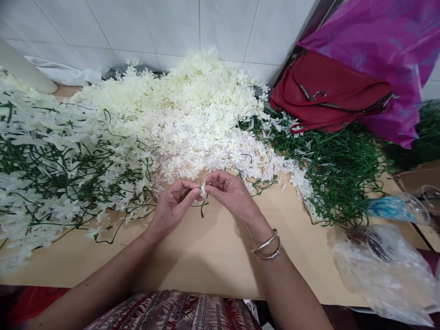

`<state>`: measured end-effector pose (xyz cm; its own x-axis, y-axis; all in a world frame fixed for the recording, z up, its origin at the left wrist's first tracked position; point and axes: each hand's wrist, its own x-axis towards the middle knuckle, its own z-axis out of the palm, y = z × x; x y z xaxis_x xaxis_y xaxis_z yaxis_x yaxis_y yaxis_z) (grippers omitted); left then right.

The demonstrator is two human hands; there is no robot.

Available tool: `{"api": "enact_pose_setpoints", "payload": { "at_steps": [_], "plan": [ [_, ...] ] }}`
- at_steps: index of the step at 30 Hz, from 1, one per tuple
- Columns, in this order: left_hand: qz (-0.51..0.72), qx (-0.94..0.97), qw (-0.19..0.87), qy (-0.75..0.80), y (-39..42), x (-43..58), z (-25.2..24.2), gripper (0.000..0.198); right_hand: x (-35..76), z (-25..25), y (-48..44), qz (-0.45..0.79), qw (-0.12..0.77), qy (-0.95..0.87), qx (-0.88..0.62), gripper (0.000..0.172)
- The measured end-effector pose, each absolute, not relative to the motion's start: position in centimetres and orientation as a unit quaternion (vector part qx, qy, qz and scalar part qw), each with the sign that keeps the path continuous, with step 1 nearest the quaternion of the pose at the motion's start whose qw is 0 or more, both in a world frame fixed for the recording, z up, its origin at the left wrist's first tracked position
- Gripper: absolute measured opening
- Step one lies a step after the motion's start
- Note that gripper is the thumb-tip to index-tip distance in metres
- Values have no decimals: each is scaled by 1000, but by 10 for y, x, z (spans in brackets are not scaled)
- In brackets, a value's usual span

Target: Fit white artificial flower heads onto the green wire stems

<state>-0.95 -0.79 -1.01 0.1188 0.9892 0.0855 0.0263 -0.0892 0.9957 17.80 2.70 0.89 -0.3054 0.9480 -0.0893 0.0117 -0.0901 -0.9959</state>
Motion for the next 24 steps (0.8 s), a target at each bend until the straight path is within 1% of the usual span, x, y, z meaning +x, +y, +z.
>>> {"api": "enact_pose_setpoints", "payload": {
  "at_steps": [3, 5, 7, 9, 12, 14, 17, 19, 22, 24],
  "plan": [
    [484, 592, 426, 483, -12, -16, 1, 13, 189, 15, 25, 518, 391, -600, -468, 25],
    [442, 650, 383, 485, -16, -25, 8, 11, 196, 16, 24, 440, 347, -666, -492, 16],
    [366, 719, 364, 465, -21, -36, 13, 11, 199, 17, 23, 360, 286, -732, -502, 10],
    [290, 772, 344, 448, -26, -47, 15, 12, 198, 19, 22, 302, 238, -778, -497, 12],
    [225, 813, 299, 446, -30, -56, 15, 12, 198, 24, 20, 245, 197, -807, -499, 24],
    [226, 818, 279, 448, -29, -55, 14, 12, 204, 28, 19, 202, 173, -809, -524, 25],
    [263, 808, 251, 464, -21, -47, 12, 12, 217, 30, 19, 132, 141, -792, -579, 23],
    [282, 805, 214, 476, -15, -39, 9, 12, 219, 29, 20, 112, 162, -779, -596, 20],
    [296, 808, 163, 482, -3, -25, 5, 15, 206, 25, 22, 114, 263, -768, -573, 10],
    [312, 805, 151, 481, 5, -17, 2, 18, 191, 20, 25, 105, 316, -771, -543, 9]
  ]
}}
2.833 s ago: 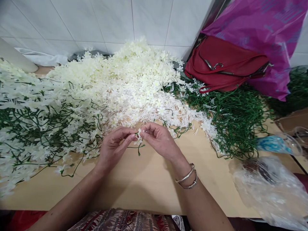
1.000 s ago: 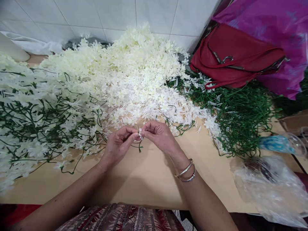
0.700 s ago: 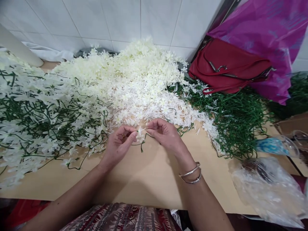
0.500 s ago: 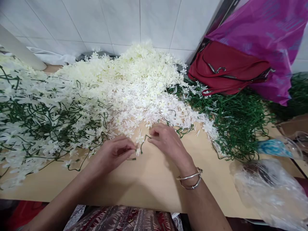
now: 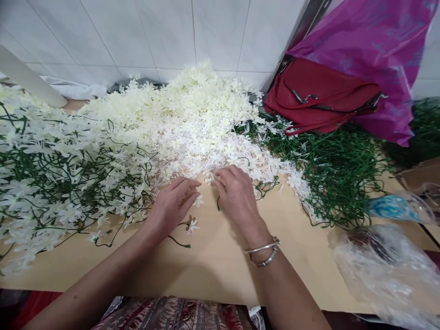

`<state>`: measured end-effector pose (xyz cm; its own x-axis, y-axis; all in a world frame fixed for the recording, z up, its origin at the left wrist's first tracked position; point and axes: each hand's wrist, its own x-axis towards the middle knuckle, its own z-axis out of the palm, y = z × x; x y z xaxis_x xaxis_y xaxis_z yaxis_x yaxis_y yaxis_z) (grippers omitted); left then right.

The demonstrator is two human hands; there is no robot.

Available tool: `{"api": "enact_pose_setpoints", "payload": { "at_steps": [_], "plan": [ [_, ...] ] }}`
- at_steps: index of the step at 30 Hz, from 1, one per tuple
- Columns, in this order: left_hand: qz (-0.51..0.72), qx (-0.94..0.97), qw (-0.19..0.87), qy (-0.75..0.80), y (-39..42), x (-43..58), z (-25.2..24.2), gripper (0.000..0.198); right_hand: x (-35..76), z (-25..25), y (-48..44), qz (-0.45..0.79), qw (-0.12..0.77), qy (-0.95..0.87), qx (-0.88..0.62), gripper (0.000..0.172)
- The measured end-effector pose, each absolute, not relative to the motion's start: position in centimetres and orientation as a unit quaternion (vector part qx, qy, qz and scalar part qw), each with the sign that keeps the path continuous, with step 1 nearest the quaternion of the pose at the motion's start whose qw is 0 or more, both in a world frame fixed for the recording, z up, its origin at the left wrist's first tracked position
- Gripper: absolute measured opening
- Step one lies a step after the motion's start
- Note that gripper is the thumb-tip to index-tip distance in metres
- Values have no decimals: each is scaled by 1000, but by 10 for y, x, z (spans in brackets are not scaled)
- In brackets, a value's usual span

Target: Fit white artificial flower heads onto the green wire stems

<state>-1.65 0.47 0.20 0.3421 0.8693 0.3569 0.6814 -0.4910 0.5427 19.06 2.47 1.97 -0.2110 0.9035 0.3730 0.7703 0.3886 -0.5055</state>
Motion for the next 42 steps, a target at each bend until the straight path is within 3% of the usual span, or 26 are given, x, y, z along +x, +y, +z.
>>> {"api": "enact_pose_setpoints", "payload": {
  "at_steps": [4, 9, 13, 17, 22, 26, 29, 32, 35, 39, 42],
  "plan": [
    [350, 777, 184, 489, 17, -3, 0, 21, 170, 9, 28, 90, 318, -786, -522, 19],
    [403, 675, 368, 496, 17, 1, 0, 24, 169, 10, 21, 184, 423, -739, -491, 15],
    [453, 596, 485, 453, 17, -5, 0, 25, 170, 12, 19, 334, 476, -649, -490, 9],
    [446, 556, 571, 407, 20, -11, 2, 30, 173, 8, 23, 544, 450, -526, -474, 25],
    [483, 510, 614, 361, 22, -11, 0, 35, 176, 10, 24, 677, 422, -430, -422, 35],
    [488, 550, 568, 370, 20, -12, -3, 30, 179, 13, 24, 726, 396, -403, -392, 32],
    [507, 554, 500, 431, 18, -14, 0, 29, 180, 13, 24, 670, 435, -434, -417, 30],
    [513, 531, 492, 462, 16, -13, 9, 24, 177, 16, 21, 478, 512, -532, -475, 18],
    [483, 525, 543, 443, 16, -11, 15, 36, 171, 19, 17, 295, 504, -659, -474, 7],
    [499, 479, 589, 417, 19, -8, 11, 42, 168, 17, 17, 214, 455, -760, -411, 11],
    [531, 454, 575, 426, 21, -10, 8, 38, 171, 13, 20, 203, 473, -754, -407, 12]
  ]
}}
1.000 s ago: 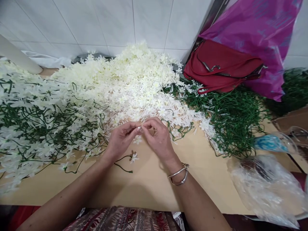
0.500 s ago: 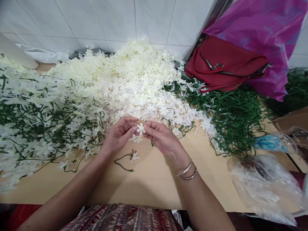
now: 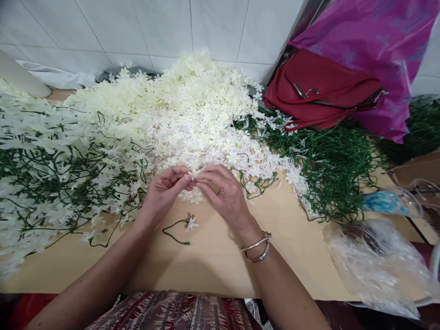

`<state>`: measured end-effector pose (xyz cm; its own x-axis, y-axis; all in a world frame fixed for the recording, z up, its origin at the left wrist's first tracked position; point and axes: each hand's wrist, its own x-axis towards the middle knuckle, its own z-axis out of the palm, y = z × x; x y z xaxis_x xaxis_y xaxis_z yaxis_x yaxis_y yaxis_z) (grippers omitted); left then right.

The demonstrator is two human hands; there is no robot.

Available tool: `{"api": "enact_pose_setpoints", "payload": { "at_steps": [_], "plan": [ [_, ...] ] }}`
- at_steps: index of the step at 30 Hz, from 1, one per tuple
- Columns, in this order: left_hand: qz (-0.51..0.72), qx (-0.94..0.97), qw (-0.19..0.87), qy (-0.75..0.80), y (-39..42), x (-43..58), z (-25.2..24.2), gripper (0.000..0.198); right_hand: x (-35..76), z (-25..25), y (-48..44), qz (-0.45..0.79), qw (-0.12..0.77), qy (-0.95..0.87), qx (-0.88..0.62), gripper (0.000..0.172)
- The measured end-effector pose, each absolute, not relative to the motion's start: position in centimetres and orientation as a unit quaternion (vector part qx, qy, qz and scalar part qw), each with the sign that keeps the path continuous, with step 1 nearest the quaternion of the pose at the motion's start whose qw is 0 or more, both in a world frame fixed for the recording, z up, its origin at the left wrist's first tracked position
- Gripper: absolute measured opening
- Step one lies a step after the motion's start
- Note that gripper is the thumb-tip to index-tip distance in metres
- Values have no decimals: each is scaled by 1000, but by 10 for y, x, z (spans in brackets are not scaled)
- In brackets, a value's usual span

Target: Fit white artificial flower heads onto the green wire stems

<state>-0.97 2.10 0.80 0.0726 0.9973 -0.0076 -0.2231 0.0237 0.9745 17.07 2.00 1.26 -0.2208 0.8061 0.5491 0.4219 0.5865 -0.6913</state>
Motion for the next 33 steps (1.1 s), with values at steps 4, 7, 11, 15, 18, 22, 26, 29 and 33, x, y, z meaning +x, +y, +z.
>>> {"api": "enact_pose_setpoints", "payload": {
  "at_steps": [4, 7, 11, 15, 18, 22, 26, 29, 33],
  "plan": [
    [582, 427, 529, 446, 22, -13, 6, 34, 168, 7, 21, 191, 438, -750, -458, 8],
    [595, 428, 503, 459, 22, -14, 4, 30, 157, 4, 17, 158, 342, -768, -517, 10],
    [605, 415, 492, 469, 23, -12, 0, 30, 146, 1, 15, 98, 256, -788, -551, 14],
    [607, 370, 534, 457, 24, -10, -1, 37, 153, 0, 19, 114, 293, -768, -559, 15],
    [591, 359, 555, 463, 23, -8, 0, 40, 163, 2, 21, 196, 399, -701, -557, 10],
    [584, 363, 562, 460, 20, -6, 4, 36, 166, 9, 20, 311, 508, -604, -530, 7],
    [583, 356, 566, 461, 17, -4, 10, 35, 157, 18, 14, 376, 567, -553, -481, 4],
    [571, 353, 580, 461, 14, -1, 17, 35, 150, 22, 9, 330, 581, -590, -454, 6],
    [565, 343, 603, 446, 10, 4, 23, 33, 147, 19, 8, 196, 562, -663, -455, 12]
  ]
}}
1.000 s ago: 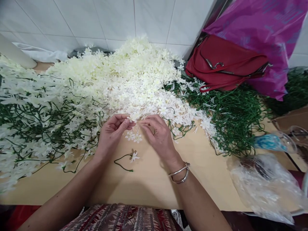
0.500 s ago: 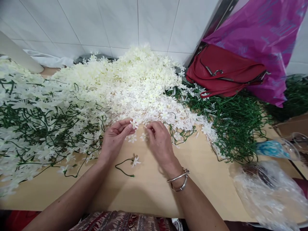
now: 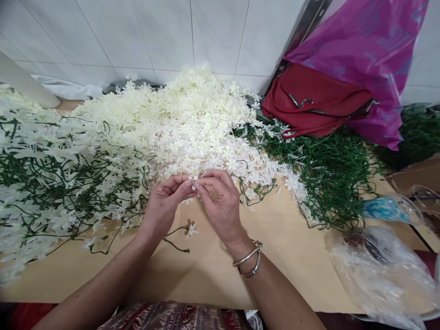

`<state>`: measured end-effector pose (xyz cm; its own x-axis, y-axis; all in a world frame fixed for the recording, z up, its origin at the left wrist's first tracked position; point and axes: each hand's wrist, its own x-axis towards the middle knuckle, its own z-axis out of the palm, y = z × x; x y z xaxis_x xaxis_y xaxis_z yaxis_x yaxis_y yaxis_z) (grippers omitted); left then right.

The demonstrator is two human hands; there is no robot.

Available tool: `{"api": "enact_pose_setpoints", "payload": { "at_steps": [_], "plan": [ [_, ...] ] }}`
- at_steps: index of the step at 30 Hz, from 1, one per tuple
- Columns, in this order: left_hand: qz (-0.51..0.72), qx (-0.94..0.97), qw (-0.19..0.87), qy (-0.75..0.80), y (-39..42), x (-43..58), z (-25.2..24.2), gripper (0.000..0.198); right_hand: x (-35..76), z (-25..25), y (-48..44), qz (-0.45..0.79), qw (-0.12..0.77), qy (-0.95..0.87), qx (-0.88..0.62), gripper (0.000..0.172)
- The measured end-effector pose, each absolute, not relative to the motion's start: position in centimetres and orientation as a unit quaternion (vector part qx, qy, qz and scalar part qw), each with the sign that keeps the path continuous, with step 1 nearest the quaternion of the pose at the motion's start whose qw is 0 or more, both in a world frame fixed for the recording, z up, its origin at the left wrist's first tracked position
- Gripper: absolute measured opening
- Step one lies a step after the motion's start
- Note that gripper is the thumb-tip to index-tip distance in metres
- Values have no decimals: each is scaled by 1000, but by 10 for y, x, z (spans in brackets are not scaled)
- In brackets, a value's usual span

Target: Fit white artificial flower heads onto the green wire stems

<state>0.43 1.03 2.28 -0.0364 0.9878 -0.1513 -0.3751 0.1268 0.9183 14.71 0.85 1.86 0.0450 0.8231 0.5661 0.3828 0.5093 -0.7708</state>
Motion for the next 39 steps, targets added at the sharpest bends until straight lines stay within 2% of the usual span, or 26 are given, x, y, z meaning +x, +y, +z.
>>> {"api": "enact_pose_setpoints", "payload": {
  "at_steps": [7, 10, 16, 19, 22, 24, 26, 28, 30, 32, 34, 36, 39],
  "plan": [
    [553, 322, 638, 428, 6, 9, 19, 29, 148, 13, 7, 85, 540, -678, -492, 10],
    [564, 325, 636, 414, 3, 12, 14, 24, 143, 13, 4, 73, 539, -679, -493, 11],
    [580, 421, 550, 429, -2, 15, 6, 19, 139, 14, 5, 222, 518, -625, -540, 13],
    [565, 475, 509, 443, -3, 12, 2, 19, 146, 12, 10, 285, 516, -597, -544, 6],
    [545, 534, 461, 452, -4, 8, -2, 16, 157, 10, 15, 381, 524, -566, -510, 22],
    [537, 555, 452, 446, -3, 9, -4, 15, 162, 10, 19, 424, 515, -569, -481, 16],
    [536, 557, 463, 434, -2, 11, -2, 16, 166, 9, 21, 427, 515, -578, -467, 3],
    [542, 557, 459, 431, -2, 11, 3, 19, 168, 9, 23, 416, 539, -568, -462, 5],
    [535, 583, 407, 457, -6, 6, 12, 19, 170, 10, 23, 411, 568, -544, -461, 6],
    [487, 651, 333, 478, -14, -8, 22, 14, 173, 12, 24, 409, 583, -520, -471, 7],
    [386, 758, 299, 432, -27, -26, 30, 9, 175, 13, 24, 405, 583, -507, -489, 7],
    [276, 841, 282, 369, -41, -45, 31, 13, 177, 14, 25, 400, 583, -503, -497, 8],
    [192, 888, 218, 357, -57, -60, 20, 14, 177, 14, 26, 397, 597, -500, -485, 8]
  ]
}}
